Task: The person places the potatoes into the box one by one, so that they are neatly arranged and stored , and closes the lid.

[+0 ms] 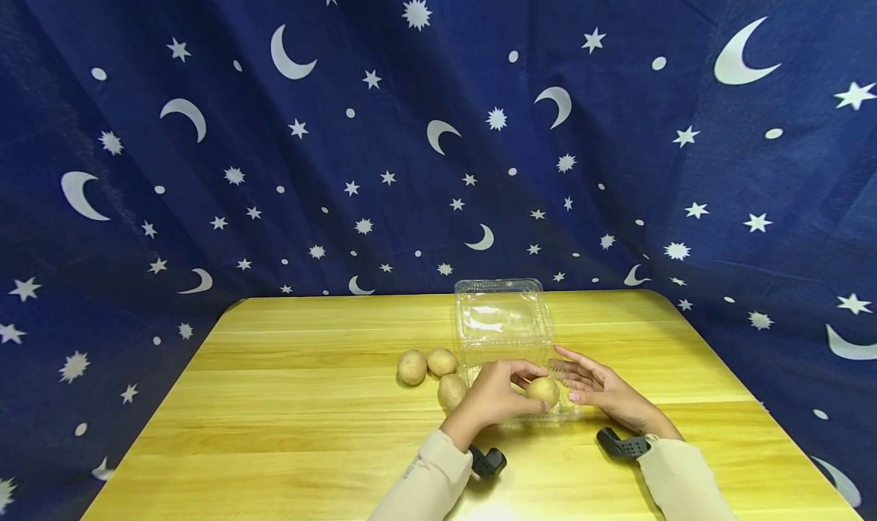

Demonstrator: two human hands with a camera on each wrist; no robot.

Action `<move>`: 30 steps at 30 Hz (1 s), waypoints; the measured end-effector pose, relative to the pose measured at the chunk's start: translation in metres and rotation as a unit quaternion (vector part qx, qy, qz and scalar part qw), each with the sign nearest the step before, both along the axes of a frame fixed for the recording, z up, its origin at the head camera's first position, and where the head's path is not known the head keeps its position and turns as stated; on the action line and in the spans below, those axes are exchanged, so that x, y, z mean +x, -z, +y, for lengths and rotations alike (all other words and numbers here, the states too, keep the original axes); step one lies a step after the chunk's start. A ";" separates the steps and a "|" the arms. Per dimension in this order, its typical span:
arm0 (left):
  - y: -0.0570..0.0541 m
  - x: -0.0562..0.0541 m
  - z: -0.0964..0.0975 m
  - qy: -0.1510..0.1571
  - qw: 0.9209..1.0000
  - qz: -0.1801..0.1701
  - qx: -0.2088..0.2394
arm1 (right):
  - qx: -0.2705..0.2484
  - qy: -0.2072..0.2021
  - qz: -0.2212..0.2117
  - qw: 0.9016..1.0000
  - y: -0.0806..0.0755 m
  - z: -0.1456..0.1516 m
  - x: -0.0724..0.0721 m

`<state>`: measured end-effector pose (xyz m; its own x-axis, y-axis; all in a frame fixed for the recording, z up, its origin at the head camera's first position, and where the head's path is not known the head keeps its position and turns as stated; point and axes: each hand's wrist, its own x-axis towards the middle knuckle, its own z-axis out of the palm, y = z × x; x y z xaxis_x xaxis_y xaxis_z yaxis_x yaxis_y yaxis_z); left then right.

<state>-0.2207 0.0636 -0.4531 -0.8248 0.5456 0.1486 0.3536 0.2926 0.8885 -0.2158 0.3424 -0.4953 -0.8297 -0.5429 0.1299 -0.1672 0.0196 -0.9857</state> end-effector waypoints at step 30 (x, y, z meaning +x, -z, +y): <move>-0.004 -0.004 0.013 0.017 0.993 -0.038 -0.114 | 0.000 0.001 0.005 1.000 0.004 0.002 -0.003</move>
<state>-0.2249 0.0768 -0.4493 -0.8096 0.5853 -0.0442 0.3005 0.4780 0.8254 -0.2188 0.3446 -0.4989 -0.8291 -0.5416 0.1388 -0.1774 0.0194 -0.9839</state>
